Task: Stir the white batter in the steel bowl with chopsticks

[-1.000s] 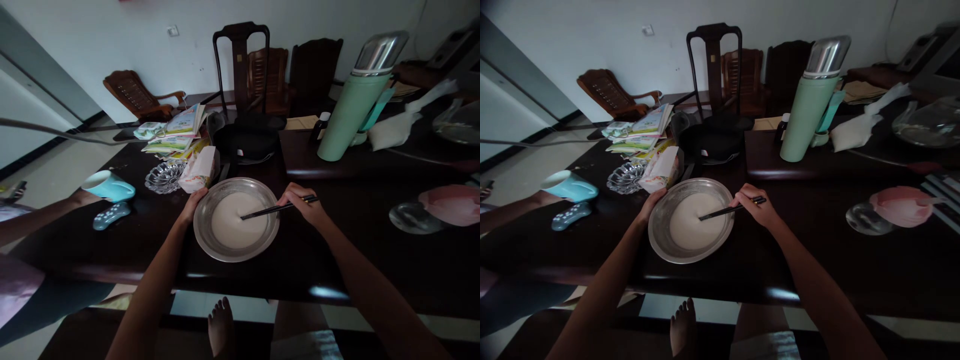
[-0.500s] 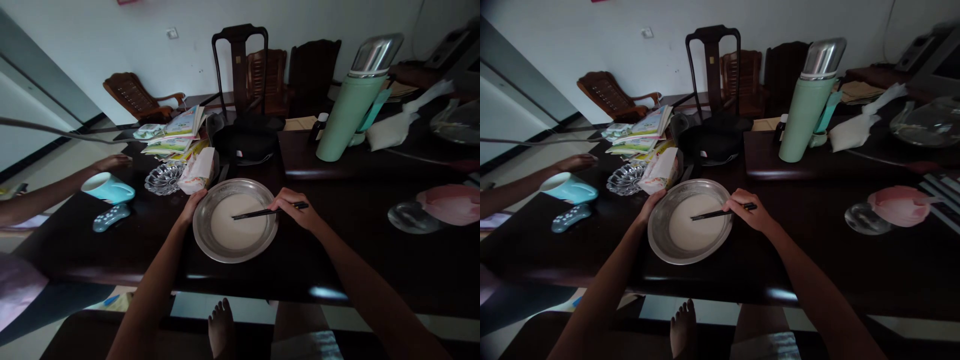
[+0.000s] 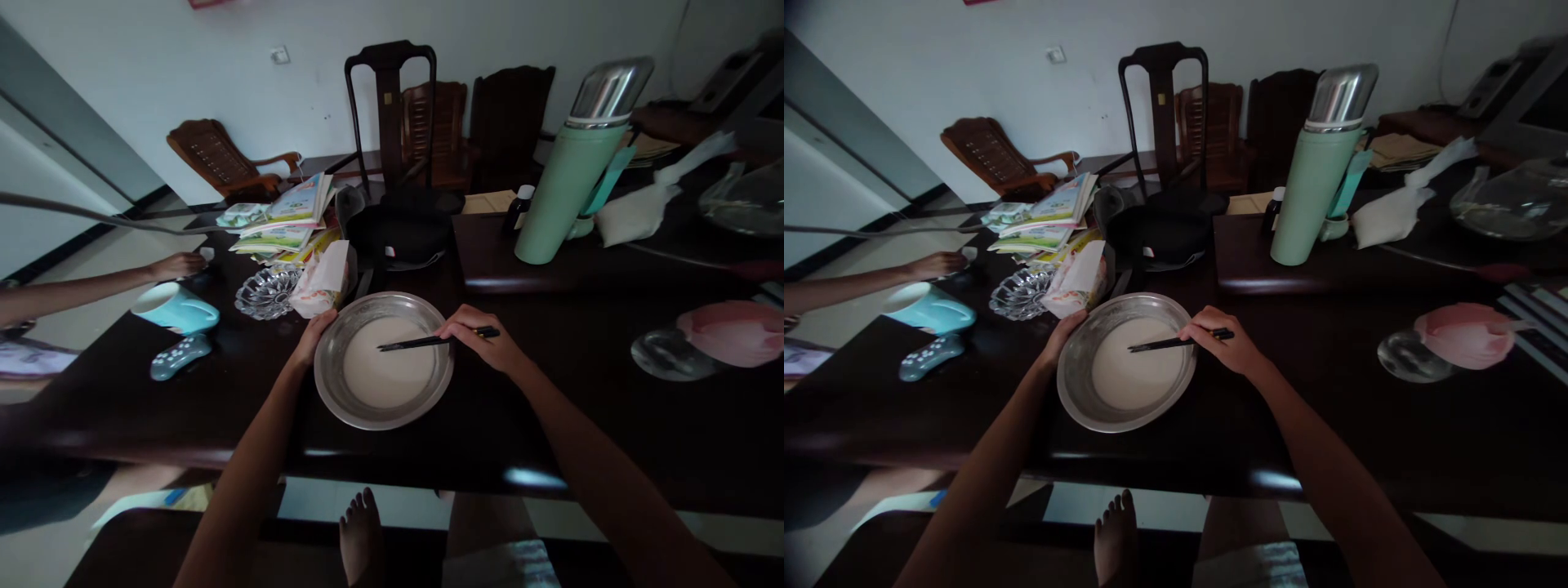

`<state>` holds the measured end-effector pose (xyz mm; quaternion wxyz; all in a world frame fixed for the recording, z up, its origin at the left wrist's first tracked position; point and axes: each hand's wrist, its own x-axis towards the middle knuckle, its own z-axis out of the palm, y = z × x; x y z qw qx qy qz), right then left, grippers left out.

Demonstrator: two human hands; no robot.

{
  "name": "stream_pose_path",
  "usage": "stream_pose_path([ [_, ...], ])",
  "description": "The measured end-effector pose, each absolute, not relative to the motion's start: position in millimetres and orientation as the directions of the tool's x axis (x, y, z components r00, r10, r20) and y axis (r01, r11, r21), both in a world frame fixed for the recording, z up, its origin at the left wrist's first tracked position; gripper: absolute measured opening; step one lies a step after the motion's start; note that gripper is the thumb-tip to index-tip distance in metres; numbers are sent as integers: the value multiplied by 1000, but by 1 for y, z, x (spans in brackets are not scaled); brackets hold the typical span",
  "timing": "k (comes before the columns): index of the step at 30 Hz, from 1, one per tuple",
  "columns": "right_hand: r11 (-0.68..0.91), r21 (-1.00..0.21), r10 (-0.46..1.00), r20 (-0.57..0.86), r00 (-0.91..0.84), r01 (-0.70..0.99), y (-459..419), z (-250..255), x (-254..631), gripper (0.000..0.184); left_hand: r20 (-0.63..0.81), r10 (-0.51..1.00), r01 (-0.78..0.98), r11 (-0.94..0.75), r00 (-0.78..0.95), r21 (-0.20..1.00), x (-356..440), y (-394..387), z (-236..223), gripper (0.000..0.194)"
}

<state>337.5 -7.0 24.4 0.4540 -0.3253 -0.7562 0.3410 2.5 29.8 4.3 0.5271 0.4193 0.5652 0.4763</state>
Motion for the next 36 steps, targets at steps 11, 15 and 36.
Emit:
stream_pose_path([
  [11,544,-825,798,452,-398,154,-9,23,334,32,-181,980,-20,180,-82,983,0,30,1,33],
  [15,505,-838,850,443,-285,205,-5,23,341,35,-179,980,-30,177,-85,984,1,29,2,32],
  [36,503,-849,826,416,-380,163,-8,25,336,39,-169,980,-16,168,-102,986,3,31,3,38],
])
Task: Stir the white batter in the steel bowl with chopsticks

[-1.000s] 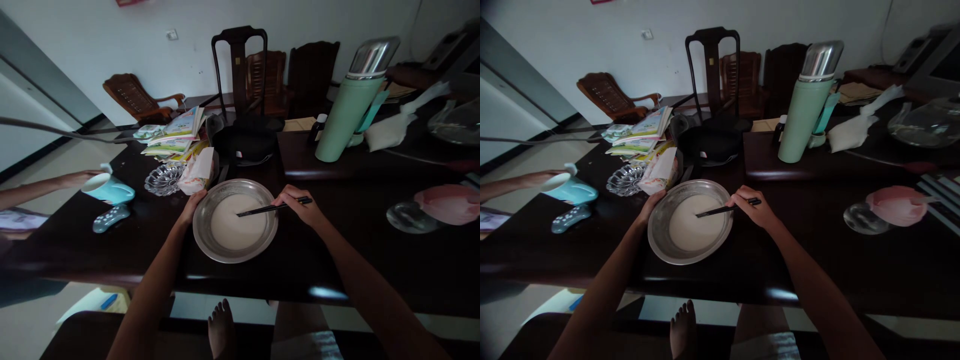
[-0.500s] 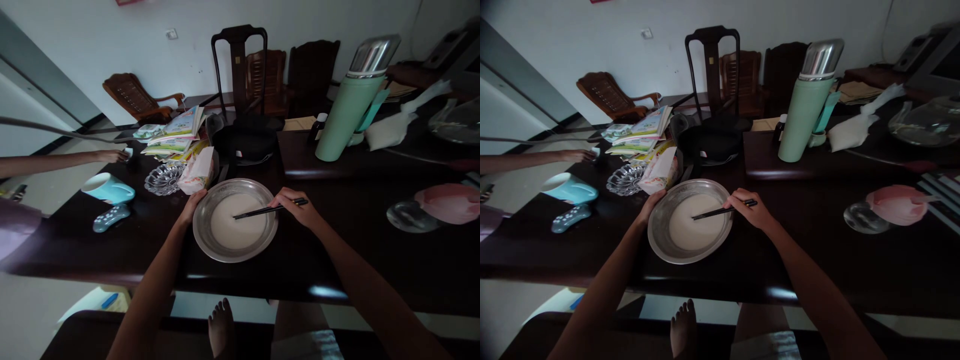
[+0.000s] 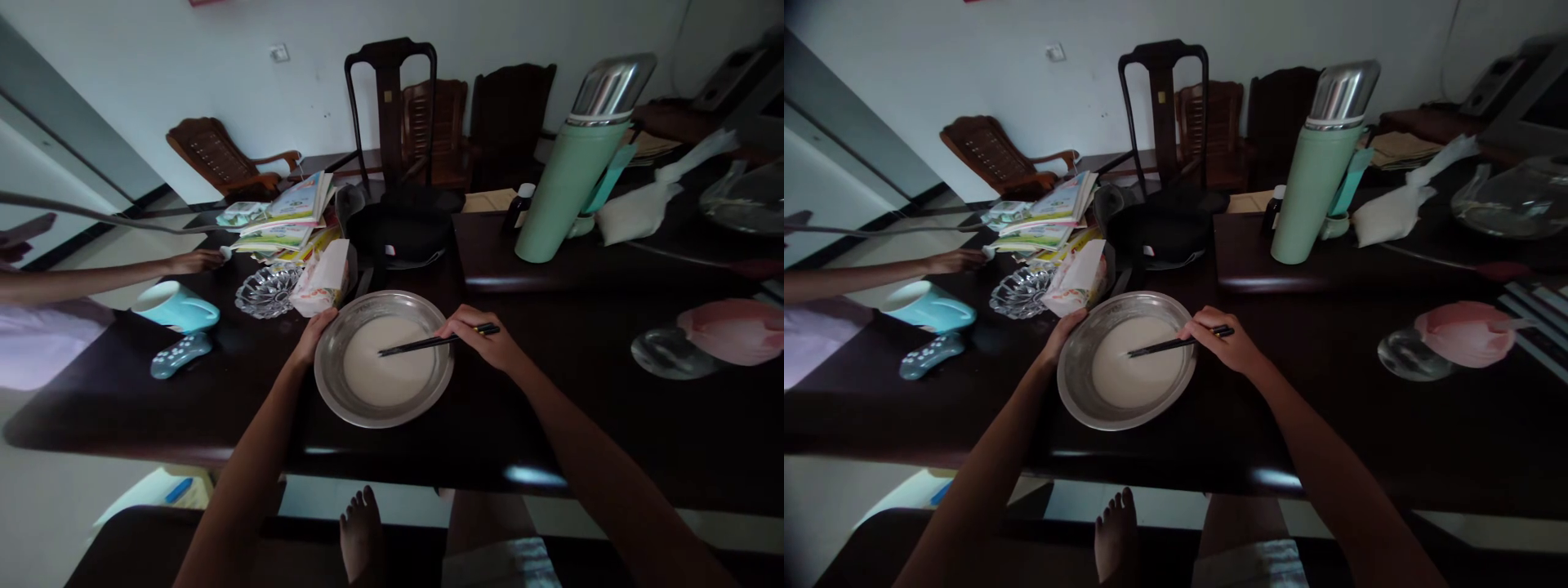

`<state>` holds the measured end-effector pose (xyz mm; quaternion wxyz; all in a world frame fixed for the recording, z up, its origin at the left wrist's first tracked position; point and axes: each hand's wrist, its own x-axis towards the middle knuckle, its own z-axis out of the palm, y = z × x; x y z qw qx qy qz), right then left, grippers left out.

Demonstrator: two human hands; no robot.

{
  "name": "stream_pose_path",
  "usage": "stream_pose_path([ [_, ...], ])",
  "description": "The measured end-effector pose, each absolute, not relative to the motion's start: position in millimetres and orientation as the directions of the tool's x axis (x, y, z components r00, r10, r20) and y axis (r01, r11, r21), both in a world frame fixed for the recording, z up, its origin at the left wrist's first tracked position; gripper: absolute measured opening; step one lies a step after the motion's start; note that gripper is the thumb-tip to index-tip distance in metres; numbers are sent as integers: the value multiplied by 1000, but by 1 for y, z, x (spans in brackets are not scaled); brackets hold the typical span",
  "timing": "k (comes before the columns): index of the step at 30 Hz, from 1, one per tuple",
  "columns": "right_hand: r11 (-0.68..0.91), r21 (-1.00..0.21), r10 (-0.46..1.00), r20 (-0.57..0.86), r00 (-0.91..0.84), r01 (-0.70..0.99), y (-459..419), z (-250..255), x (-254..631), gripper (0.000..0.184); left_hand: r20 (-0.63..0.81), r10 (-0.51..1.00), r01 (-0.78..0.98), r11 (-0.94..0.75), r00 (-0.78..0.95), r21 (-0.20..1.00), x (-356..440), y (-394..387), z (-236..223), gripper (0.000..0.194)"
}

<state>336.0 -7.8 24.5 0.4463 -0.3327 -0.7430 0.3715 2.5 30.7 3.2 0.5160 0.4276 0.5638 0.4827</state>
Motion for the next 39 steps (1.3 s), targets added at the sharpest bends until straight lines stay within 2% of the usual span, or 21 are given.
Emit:
stream_pose_path([
  [5,471,-863,868,414,-275,184,-7,26,340,41,-146,985,23,149,-86,989,2,30,3,38],
  [10,493,-852,840,413,-353,175,-6,25,340,36,-137,986,28,140,-98,990,2,29,4,36],
  [12,489,-848,850,411,-329,205,-5,24,340,34,-160,983,9,162,-90,987,2,29,4,35],
  [15,471,-856,869,410,-276,212,-5,25,341,36,-185,979,-15,185,-88,983,2,30,3,35],
  [21,474,-867,845,397,-359,156,-7,25,338,38,-154,983,9,156,-104,988,1,32,1,37],
  [26,439,-882,890,399,-223,173,-5,26,342,41,-148,984,13,150,-95,989,0,32,1,38],
  [29,450,-882,872,400,-282,138,-7,27,340,43,-156,984,16,158,-91,987,0,32,1,39],
  [33,482,-858,842,398,-365,176,-8,26,337,37,-163,982,10,165,-96,986,1,31,2,40],
  [37,443,-879,888,405,-217,174,-6,27,342,39,-159,982,23,162,-104,986,3,30,5,40],
  [39,434,-890,890,402,-214,136,-6,27,342,42,-148,983,27,152,-107,988,3,30,5,39],
])
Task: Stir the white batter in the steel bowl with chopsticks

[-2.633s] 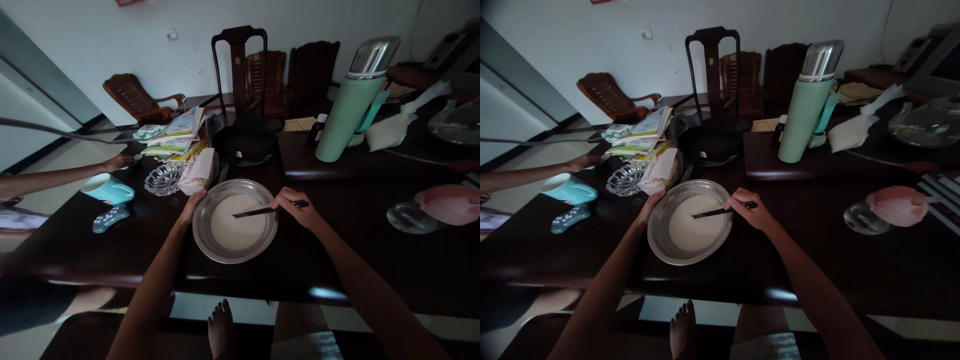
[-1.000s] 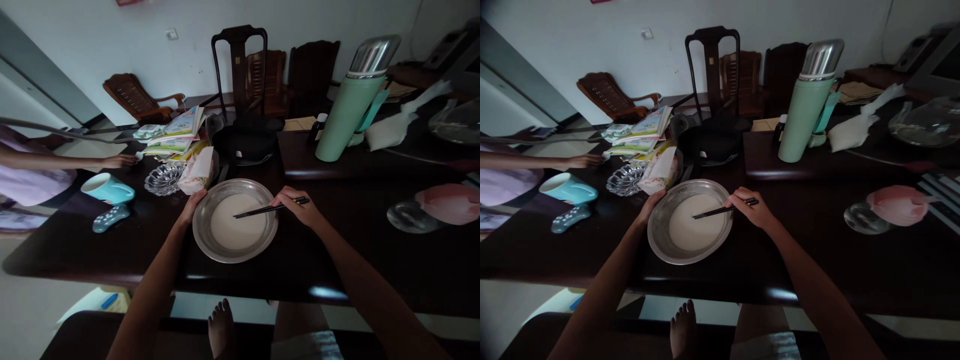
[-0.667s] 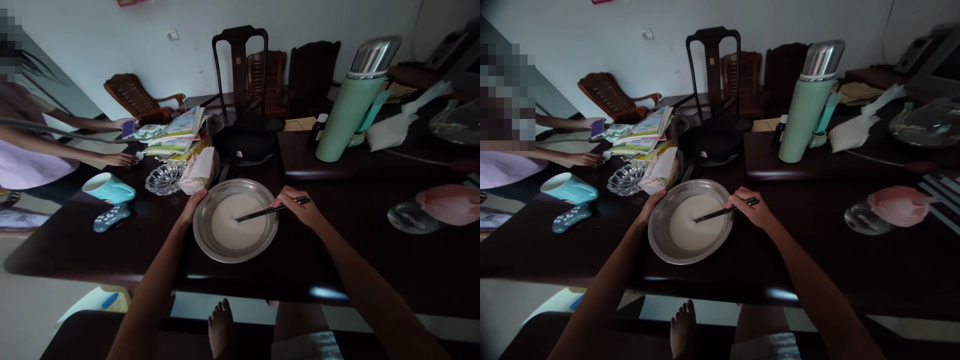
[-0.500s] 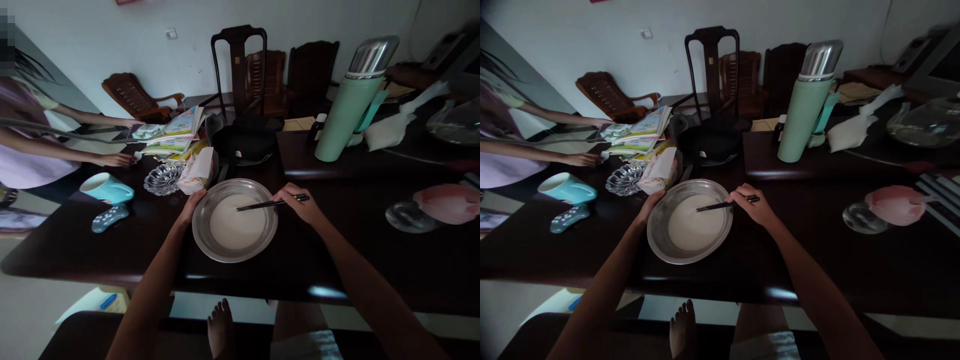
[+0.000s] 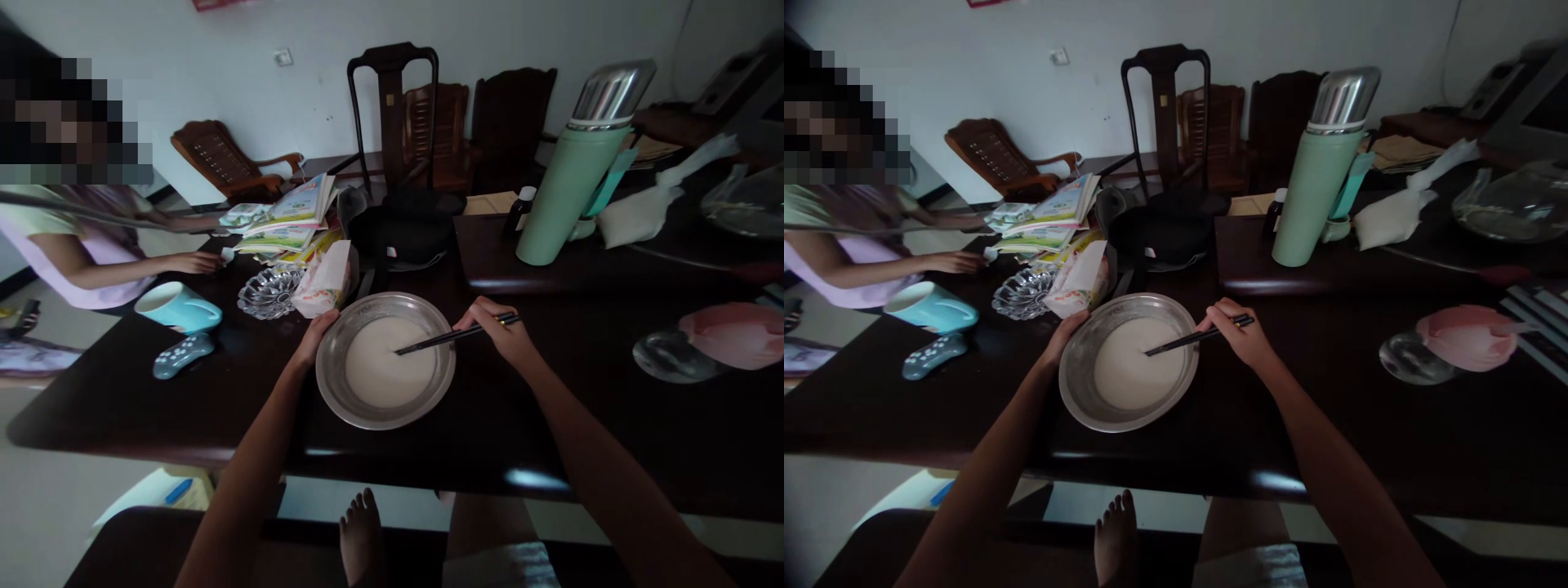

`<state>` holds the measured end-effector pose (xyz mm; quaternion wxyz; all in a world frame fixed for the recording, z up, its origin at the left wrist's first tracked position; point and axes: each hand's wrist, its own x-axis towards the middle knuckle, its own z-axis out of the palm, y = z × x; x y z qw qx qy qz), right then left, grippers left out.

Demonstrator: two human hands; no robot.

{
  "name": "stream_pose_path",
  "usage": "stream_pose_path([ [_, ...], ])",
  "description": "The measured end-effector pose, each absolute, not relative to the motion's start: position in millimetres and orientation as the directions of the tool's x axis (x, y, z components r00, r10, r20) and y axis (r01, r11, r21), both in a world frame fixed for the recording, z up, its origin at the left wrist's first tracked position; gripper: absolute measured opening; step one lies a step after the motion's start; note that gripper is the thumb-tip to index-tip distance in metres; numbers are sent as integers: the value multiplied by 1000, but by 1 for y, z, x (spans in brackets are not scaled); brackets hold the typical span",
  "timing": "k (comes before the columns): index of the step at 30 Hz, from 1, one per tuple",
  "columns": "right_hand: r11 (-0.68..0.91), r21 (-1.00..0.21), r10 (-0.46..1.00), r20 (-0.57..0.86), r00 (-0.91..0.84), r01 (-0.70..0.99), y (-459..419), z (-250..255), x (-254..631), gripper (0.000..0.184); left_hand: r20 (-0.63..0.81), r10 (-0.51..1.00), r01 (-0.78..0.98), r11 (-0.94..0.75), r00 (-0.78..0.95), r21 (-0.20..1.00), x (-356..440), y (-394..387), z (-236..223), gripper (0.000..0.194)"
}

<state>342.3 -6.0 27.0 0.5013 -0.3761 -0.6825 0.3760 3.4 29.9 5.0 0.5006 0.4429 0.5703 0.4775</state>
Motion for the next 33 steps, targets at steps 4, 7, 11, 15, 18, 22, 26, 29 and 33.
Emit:
stream_pose_path([
  [4,472,-871,843,400,-359,137,-9,27,337,40,-133,983,24,137,-126,990,3,30,4,36],
  [7,482,-855,849,402,-342,192,-8,27,337,37,-146,984,32,150,-100,988,2,30,3,33],
  [11,437,-883,891,399,-216,173,-5,27,342,43,-155,983,19,157,-98,987,1,29,4,33],
  [15,465,-876,852,403,-336,130,-8,26,338,42,-168,981,3,169,-93,986,1,29,5,35],
  [18,492,-853,837,409,-363,173,-8,27,338,37,-164,981,5,165,-102,986,1,29,5,36],
  [22,451,-878,883,413,-224,159,-6,32,345,45,-175,979,-3,175,-106,984,2,29,5,38],
  [26,454,-883,858,397,-327,117,-9,33,341,45,-165,980,10,167,-109,986,0,31,3,38],
  [29,496,-852,822,399,-406,166,-9,30,336,36,-174,979,5,175,-104,985,0,31,2,38],
  [33,448,-873,883,398,-249,193,-6,28,342,39,-151,983,20,154,-103,988,2,30,2,36],
])
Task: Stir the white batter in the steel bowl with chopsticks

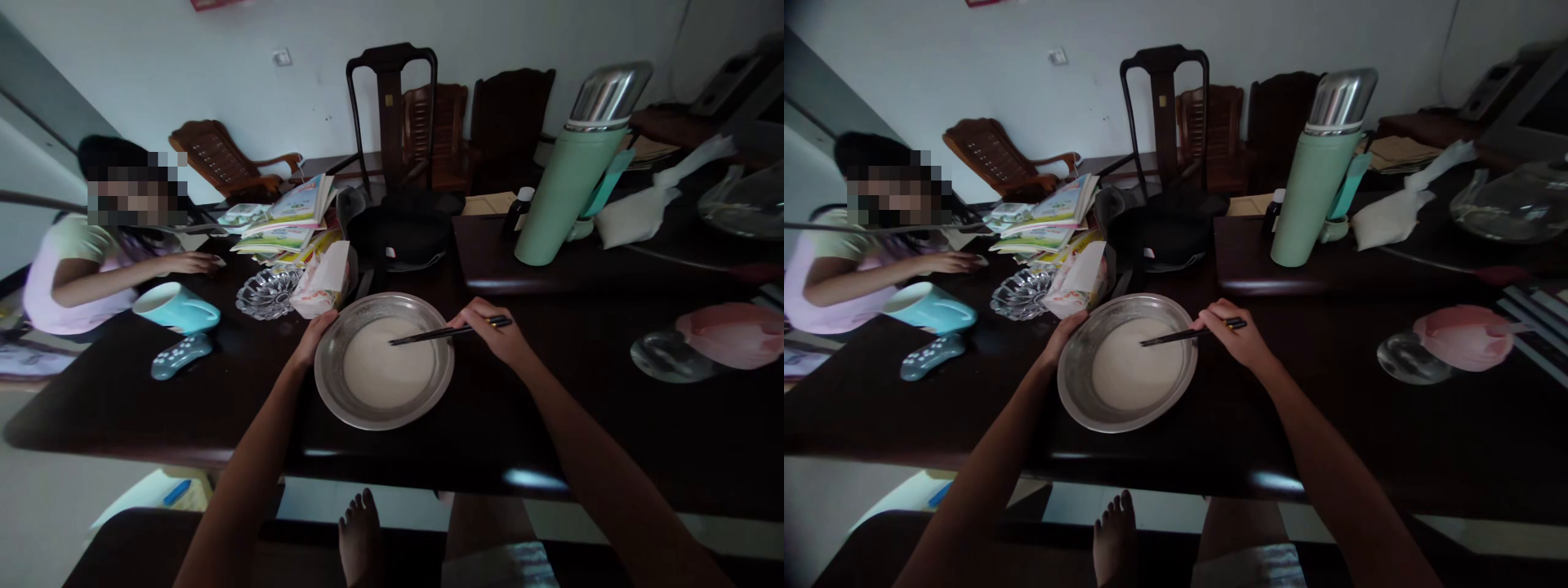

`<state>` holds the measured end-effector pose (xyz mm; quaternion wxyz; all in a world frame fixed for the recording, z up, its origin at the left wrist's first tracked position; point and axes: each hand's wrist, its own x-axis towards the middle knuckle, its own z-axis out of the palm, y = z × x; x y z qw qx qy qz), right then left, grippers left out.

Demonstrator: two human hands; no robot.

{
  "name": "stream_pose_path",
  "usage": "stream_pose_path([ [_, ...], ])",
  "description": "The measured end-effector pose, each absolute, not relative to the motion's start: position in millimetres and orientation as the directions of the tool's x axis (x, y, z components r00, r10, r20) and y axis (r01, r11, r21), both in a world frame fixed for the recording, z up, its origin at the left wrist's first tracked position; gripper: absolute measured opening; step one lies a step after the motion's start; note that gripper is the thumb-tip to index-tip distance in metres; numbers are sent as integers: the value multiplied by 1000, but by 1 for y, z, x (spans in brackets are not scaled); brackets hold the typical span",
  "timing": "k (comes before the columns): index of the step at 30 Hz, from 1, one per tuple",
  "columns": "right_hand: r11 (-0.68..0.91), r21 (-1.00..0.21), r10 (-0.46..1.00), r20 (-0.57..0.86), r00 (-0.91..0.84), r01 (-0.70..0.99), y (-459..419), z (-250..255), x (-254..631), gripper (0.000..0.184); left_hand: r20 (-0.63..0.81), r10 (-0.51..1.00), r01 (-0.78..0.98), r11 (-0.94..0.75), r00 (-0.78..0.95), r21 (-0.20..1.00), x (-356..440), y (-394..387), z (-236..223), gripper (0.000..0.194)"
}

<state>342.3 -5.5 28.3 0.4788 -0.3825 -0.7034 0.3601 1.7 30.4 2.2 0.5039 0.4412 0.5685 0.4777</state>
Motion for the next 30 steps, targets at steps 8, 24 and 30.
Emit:
stream_pose_path([
  [8,522,-836,813,426,-396,172,-9,27,334,36,-152,983,27,155,-100,988,1,30,6,34],
  [24,448,-869,886,400,-232,210,-5,27,342,39,-137,981,15,140,-139,990,2,33,2,36],
  [30,494,-853,831,405,-382,171,-8,27,337,38,-163,979,15,166,-124,986,1,33,1,37],
])
